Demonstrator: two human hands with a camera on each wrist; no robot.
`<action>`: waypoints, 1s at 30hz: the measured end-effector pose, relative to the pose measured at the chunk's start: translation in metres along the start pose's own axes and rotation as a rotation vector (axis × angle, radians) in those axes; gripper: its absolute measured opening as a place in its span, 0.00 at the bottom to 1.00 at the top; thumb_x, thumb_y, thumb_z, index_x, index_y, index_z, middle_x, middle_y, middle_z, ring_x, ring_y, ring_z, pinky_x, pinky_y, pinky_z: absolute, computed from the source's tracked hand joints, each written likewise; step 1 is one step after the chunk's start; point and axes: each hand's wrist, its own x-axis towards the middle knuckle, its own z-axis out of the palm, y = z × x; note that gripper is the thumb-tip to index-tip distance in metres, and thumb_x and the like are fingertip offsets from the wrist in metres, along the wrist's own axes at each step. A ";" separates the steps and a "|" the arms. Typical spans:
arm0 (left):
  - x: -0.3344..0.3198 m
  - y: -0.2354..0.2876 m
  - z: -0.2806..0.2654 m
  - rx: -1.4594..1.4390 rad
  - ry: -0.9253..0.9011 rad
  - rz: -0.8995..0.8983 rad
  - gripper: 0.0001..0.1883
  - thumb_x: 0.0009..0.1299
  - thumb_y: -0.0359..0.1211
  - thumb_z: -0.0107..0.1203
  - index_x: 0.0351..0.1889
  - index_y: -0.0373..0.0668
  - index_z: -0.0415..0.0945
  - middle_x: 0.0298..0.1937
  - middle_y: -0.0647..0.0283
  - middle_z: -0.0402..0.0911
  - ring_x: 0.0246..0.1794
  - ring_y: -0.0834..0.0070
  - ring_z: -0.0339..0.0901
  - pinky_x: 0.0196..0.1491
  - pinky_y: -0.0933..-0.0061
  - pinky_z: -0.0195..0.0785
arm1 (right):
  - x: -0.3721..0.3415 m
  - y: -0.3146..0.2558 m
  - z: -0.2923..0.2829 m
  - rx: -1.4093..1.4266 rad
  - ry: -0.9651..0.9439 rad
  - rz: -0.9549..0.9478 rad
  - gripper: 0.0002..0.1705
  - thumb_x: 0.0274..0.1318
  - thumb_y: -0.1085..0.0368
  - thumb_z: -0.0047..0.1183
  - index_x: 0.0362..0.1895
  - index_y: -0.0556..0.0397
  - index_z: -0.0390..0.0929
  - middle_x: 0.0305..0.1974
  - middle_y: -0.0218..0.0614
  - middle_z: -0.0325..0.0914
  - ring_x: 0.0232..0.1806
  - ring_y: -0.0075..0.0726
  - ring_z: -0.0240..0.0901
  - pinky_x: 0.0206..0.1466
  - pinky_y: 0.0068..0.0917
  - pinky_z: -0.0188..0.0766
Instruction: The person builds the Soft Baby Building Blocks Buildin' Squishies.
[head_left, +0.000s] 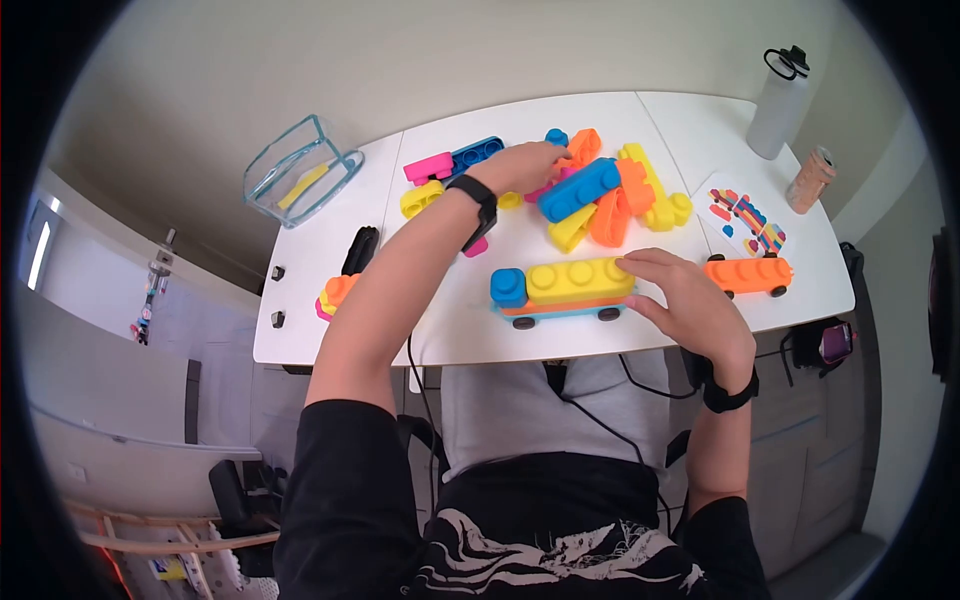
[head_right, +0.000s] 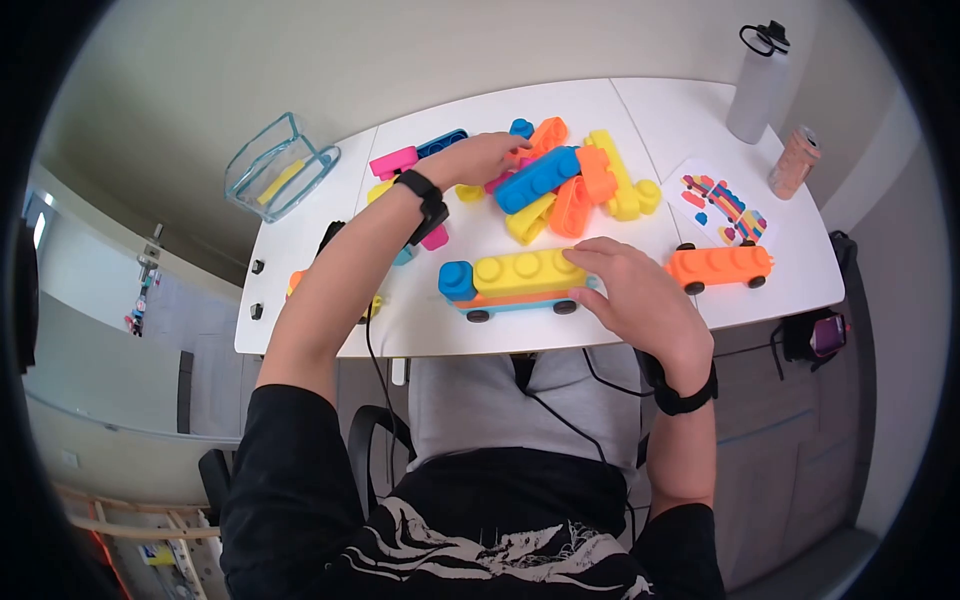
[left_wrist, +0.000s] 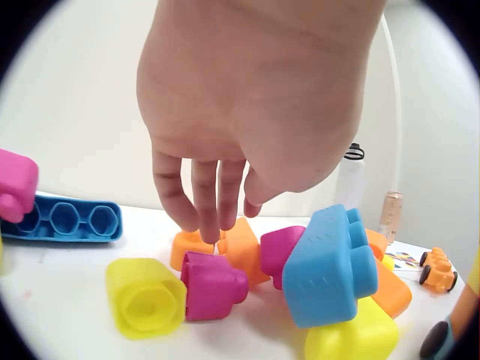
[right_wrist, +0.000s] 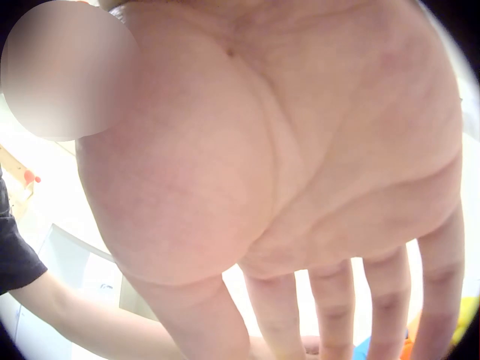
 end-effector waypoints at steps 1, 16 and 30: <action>0.003 0.004 0.002 0.021 -0.030 0.027 0.20 0.77 0.32 0.56 0.67 0.43 0.77 0.60 0.52 0.84 0.61 0.54 0.81 0.63 0.56 0.74 | 0.000 -0.001 -0.001 0.009 -0.004 0.009 0.25 0.64 0.62 0.65 0.62 0.60 0.81 0.63 0.48 0.81 0.64 0.55 0.77 0.68 0.42 0.74; -0.037 -0.026 -0.035 -0.272 -0.033 -0.029 0.13 0.79 0.40 0.62 0.52 0.42 0.77 0.49 0.64 0.85 0.50 0.73 0.80 0.53 0.68 0.74 | -0.003 0.000 0.000 0.000 0.010 0.006 0.27 0.64 0.61 0.66 0.64 0.58 0.80 0.64 0.47 0.80 0.65 0.54 0.77 0.69 0.43 0.74; -0.145 0.091 -0.058 -1.127 -0.163 0.155 0.22 0.84 0.52 0.54 0.56 0.41 0.75 0.47 0.68 0.82 0.47 0.82 0.79 0.51 0.74 0.74 | 0.012 -0.034 0.002 -0.118 0.519 -0.142 0.44 0.52 0.70 0.72 0.75 0.50 0.69 0.62 0.42 0.79 0.62 0.53 0.77 0.62 0.42 0.79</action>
